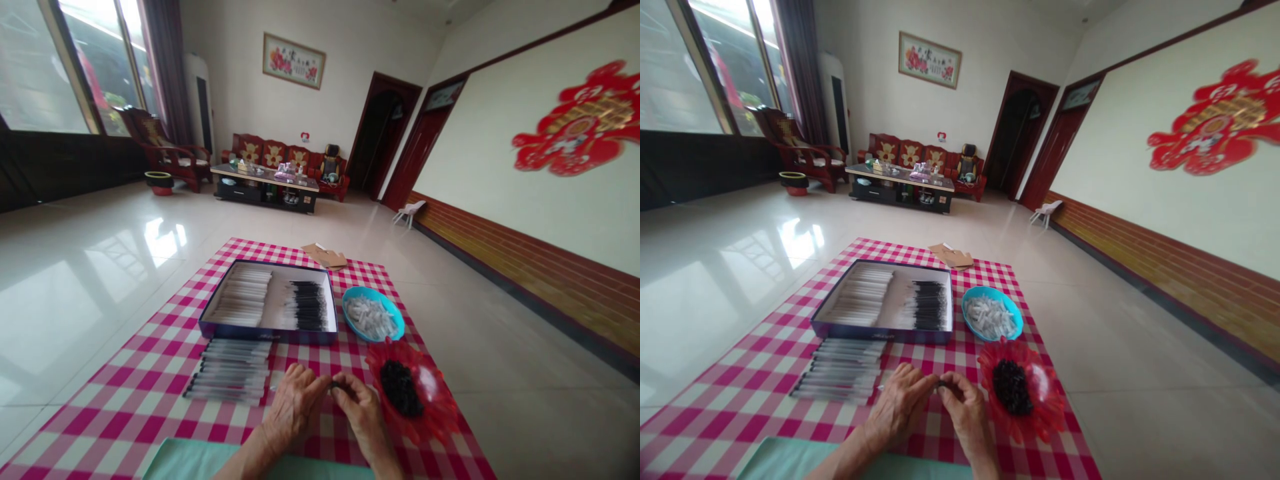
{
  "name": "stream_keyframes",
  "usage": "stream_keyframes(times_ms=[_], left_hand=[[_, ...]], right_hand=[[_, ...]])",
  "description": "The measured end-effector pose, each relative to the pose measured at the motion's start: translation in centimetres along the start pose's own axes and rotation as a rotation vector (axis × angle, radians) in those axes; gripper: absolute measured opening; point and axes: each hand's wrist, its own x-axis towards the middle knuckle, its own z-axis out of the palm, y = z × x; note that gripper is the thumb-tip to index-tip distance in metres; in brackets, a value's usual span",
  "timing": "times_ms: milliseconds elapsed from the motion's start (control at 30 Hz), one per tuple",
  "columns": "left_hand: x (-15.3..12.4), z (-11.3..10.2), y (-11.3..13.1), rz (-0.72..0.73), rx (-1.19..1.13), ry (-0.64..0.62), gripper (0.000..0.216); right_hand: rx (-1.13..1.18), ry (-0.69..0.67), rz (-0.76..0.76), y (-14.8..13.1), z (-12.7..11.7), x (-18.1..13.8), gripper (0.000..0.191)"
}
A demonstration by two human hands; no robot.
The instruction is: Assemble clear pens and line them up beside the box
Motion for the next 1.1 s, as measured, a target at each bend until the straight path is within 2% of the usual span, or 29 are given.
stream_keyframes(times_ms=[233,633,833,967,1100], left_hand=[[0.2,0.3,-0.2,-0.018,-0.014,0.019,0.026],[0.1,0.3,-0.1,-0.011,-0.006,0.015,0.022],[0.1,0.1,0.2,0.018,0.006,0.018,0.022],[0.1,0.1,0.4,0.031,0.002,0.001,0.021],[0.1,0.2,0.4,0.028,0.004,0.004,0.022]], right_hand=[[-0.066,-0.011,-0.028,0.0,-0.1,-0.2,0.023],[-0.231,-0.003,-0.185,-0.1,0.0,-0.2,0.019],[-0.343,-0.070,-0.210,-0.3,-0.4,-0.4,0.022],[-0.456,-0.009,-0.267,-0.7,0.2,-0.5,0.032],[-0.421,0.080,-0.237,-0.4,0.9,-0.5,0.037]])
